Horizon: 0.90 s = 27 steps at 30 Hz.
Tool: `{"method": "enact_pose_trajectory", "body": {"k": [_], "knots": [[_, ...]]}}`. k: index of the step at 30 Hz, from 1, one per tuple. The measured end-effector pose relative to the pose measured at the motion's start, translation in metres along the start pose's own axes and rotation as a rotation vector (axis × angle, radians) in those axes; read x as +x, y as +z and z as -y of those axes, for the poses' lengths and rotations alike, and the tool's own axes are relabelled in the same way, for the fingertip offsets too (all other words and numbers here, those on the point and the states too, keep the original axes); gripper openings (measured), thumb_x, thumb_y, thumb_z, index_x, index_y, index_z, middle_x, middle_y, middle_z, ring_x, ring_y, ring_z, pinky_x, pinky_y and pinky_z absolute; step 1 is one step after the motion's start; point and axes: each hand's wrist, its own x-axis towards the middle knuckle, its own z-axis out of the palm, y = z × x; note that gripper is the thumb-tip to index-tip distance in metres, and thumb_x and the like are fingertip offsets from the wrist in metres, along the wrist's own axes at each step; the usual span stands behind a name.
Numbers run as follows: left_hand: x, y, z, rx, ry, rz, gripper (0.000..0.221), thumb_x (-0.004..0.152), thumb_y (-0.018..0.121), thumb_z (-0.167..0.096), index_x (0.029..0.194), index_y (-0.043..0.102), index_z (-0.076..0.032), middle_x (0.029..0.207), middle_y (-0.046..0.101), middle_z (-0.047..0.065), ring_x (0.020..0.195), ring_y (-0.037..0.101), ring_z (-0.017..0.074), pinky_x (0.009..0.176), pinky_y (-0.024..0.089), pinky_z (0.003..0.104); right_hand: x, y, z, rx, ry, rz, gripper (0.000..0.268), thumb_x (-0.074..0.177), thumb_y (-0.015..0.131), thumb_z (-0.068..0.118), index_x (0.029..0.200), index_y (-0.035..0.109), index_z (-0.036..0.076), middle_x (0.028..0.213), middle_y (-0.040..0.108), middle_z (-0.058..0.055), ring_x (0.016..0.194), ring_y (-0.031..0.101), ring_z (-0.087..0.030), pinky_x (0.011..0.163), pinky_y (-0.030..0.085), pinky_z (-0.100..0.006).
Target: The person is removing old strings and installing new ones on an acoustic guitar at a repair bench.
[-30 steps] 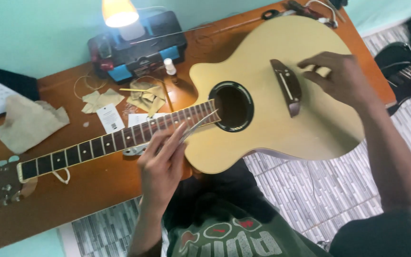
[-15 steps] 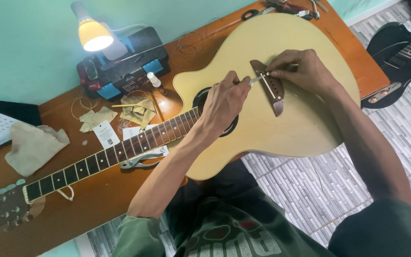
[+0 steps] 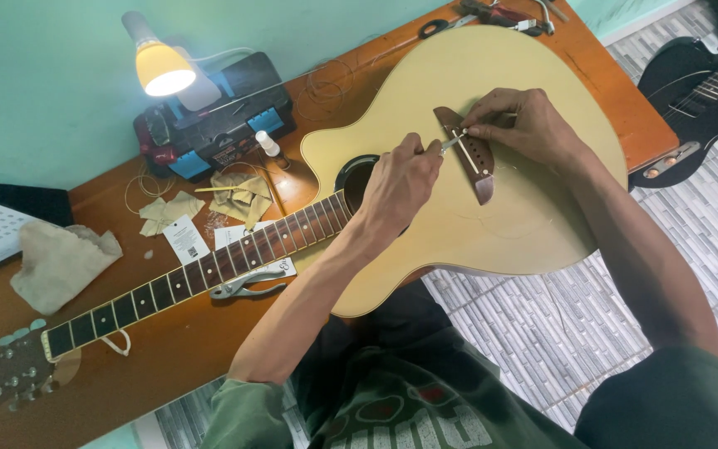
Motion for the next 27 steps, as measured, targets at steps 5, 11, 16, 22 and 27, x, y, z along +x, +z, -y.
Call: {"method": "enact_pose_trajectory", "body": {"k": [5,11,16,22,27], "knots": [[-0.003,0.024,0.003,0.259,0.063,-0.032,0.028,0.097,0.057,-0.009,0.123,0.067,-0.007,0.091,0.055,0.008,0.064,0.074,0.0386,0.054,0.064,0.048,-0.001,0.0,-0.001,-0.021,-0.04,-0.006,0.021,0.092,0.085,0.018,0.108,0.078,0.007,0.108,0.073,-0.018,0.099,0.07,-0.034,0.1,0.051,-0.055],[-0.001,0.022,-0.009,0.35,0.093,0.001,0.031,0.092,0.058,-0.003,0.121,0.065,0.0,0.093,0.053,0.007,0.065,0.074,0.0382,0.052,0.063,0.045,-0.001,0.003,-0.003,-0.017,-0.023,-0.022,0.018,0.092,0.085,0.019,0.106,0.079,0.009,0.108,0.073,-0.016,0.1,0.069,-0.032,0.101,0.051,-0.054],[0.018,0.024,-0.004,0.278,0.095,0.034,0.025,0.092,0.055,-0.001,0.113,0.067,0.005,0.087,0.051,0.007,0.061,0.072,0.0403,0.048,0.059,0.046,0.0,0.002,-0.006,-0.016,-0.02,-0.02,0.017,0.093,0.084,0.019,0.107,0.079,0.011,0.109,0.073,-0.016,0.104,0.068,-0.033,0.101,0.05,-0.056],[0.005,0.021,0.005,0.306,0.144,0.022,0.027,0.094,0.057,-0.002,0.119,0.067,0.002,0.087,0.052,0.006,0.062,0.072,0.0369,0.051,0.061,0.042,0.0,0.001,-0.011,-0.023,-0.018,-0.014,0.017,0.092,0.086,0.021,0.106,0.08,0.012,0.107,0.073,-0.014,0.104,0.069,-0.031,0.099,0.051,-0.053],[-0.011,0.032,0.011,0.146,0.181,-0.061,0.033,0.103,0.059,-0.008,0.131,0.057,0.01,0.083,0.047,0.009,0.039,0.047,0.0262,0.033,0.039,0.041,0.004,0.001,0.006,0.018,0.126,0.002,0.012,0.093,0.081,0.009,0.105,0.08,0.01,0.1,0.066,-0.003,0.089,0.063,-0.016,0.082,0.05,-0.028]]}}
